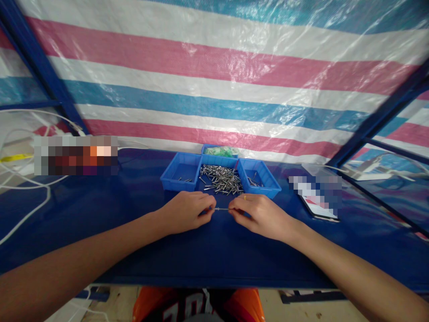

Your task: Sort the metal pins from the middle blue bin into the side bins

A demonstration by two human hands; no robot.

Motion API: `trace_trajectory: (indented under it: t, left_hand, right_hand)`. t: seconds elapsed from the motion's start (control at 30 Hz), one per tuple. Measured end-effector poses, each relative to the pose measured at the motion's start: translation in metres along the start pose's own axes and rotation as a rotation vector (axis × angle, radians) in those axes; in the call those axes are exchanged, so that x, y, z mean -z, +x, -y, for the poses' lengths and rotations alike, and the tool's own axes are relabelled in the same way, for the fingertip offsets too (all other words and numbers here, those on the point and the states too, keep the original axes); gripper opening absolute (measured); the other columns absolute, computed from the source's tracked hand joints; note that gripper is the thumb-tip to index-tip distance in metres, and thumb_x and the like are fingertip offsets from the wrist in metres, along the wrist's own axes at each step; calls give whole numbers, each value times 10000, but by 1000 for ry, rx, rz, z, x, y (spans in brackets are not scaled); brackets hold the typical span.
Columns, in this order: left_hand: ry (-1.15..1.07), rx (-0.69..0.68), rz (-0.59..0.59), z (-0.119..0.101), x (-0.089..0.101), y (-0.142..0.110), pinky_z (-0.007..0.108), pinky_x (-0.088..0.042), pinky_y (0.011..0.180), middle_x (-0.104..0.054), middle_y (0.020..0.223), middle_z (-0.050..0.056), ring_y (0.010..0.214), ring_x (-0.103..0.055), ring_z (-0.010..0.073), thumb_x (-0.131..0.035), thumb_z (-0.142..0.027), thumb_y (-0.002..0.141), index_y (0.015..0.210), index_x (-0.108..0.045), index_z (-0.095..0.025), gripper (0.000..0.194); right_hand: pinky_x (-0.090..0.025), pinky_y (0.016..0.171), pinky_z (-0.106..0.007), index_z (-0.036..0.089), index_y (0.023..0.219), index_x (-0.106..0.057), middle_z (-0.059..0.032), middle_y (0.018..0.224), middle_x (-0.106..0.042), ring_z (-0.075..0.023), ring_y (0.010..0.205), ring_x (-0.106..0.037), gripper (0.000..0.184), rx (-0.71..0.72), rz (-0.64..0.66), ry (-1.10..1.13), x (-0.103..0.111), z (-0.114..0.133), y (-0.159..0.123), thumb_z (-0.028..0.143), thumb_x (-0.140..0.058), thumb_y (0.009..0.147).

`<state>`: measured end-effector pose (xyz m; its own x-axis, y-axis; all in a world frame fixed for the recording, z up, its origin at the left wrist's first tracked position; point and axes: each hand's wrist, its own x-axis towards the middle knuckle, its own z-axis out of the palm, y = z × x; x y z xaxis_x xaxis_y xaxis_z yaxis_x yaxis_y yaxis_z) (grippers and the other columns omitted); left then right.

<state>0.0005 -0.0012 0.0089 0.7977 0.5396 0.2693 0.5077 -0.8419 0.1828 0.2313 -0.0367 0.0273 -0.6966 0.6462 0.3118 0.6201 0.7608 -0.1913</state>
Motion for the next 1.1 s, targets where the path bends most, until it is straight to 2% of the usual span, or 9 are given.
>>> trace_trajectory:
  t: [0.4,0.63,0.77,0.93,1.1]
  left_hand:
    - [13,-23,46,0,1,0,219,-374,672,-606,774,-16,730,-569,125,-496,-245,900,849,-565,-187,103]
    - [-31,-41,-54,0,2,1,203,-387,674,-617,787,-15,717,-574,106,-488,-233,909,831,-574,-176,130]
    - [-58,-57,-134,0,4,0,189,-397,676,-624,803,-14,723,-579,97,-471,-251,929,866,-590,-181,151]
    - [-45,-116,-113,-4,6,-2,195,-405,709,-637,835,-5,773,-597,105,-440,-285,951,915,-593,-188,184]
    - [-41,-66,-110,-5,9,-2,199,-394,693,-628,829,0,744,-582,107,-460,-224,913,867,-573,-179,130]
  right_hand:
    - [-439,662,-265,129,920,-617,-63,761,-632,-155,711,-592,209,21,-15,13,1,2,1,200,-421,935]
    - [-424,650,-249,136,875,-600,-52,757,-618,-141,690,-580,157,-23,19,13,2,-1,1,152,-445,896]
    - [-409,638,-244,144,872,-601,-43,748,-612,-140,683,-575,164,-31,86,-10,-1,-3,2,149,-441,906]
    - [-398,622,-230,154,888,-602,-32,754,-615,-127,667,-578,158,-4,143,6,-6,1,2,156,-447,921]
    - [-422,651,-250,141,917,-620,-55,779,-633,-145,704,-596,184,-15,88,10,-2,-2,1,162,-438,925]
